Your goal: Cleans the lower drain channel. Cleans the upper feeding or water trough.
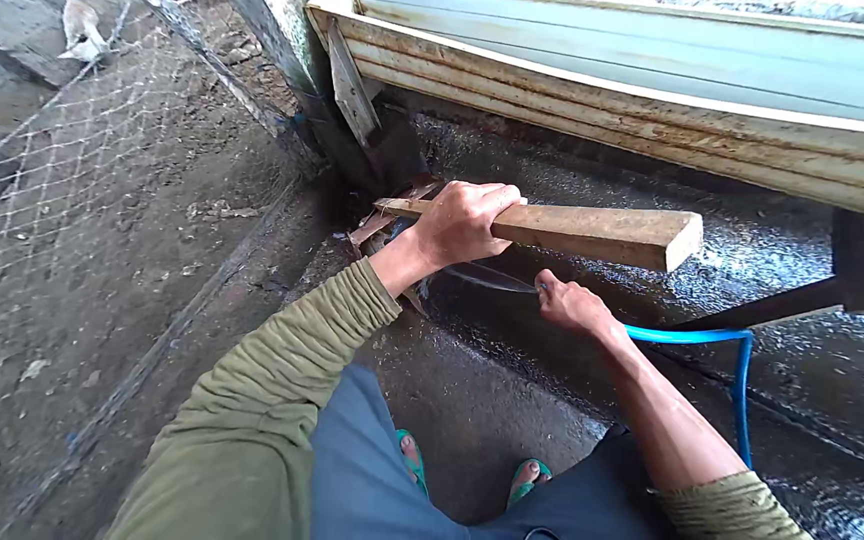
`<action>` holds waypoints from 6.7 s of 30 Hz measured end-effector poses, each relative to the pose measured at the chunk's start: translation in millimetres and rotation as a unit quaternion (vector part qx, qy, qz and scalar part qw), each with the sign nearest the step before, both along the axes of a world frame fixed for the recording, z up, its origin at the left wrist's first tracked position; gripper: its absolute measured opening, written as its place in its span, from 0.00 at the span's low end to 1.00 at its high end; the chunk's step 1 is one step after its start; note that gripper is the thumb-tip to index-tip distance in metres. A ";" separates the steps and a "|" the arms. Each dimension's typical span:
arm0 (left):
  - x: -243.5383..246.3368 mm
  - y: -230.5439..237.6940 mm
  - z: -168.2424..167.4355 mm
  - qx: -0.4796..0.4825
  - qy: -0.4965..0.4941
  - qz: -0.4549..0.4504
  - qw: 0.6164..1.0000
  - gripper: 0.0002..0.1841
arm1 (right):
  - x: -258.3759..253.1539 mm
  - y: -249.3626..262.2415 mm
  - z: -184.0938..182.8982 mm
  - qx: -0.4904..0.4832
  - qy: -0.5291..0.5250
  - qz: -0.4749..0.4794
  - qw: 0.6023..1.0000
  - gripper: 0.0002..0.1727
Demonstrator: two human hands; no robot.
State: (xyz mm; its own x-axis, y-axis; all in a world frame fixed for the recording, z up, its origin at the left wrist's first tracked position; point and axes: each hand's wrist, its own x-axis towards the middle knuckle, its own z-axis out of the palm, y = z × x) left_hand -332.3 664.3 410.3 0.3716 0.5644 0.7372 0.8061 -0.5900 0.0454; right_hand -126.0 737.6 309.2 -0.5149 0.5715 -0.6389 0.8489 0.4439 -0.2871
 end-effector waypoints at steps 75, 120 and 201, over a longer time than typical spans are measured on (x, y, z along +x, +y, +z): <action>-95.4 37.1 -0.5 0.193 -0.186 0.317 0.910 0.20 | 16.5 -12.7 13.4 0.078 0.003 -0.058 0.995 0.25; -220.1 -39.9 71.0 0.182 -0.655 0.378 0.628 0.19 | 47.9 31.8 -21.5 0.004 0.021 -0.056 0.998 0.26; -108.4 23.2 142.7 -0.329 -0.331 0.059 0.882 0.07 | 36.4 38.5 -58.1 -0.041 0.073 -0.001 0.996 0.27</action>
State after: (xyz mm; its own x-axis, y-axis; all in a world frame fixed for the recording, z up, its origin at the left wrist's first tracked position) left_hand -440.7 687.4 553.0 -0.1076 0.9570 0.2692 0.5276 -0.1745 0.8313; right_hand -89.6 776.1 251.1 -0.6050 0.5209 -0.6021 0.7960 0.4129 -0.4426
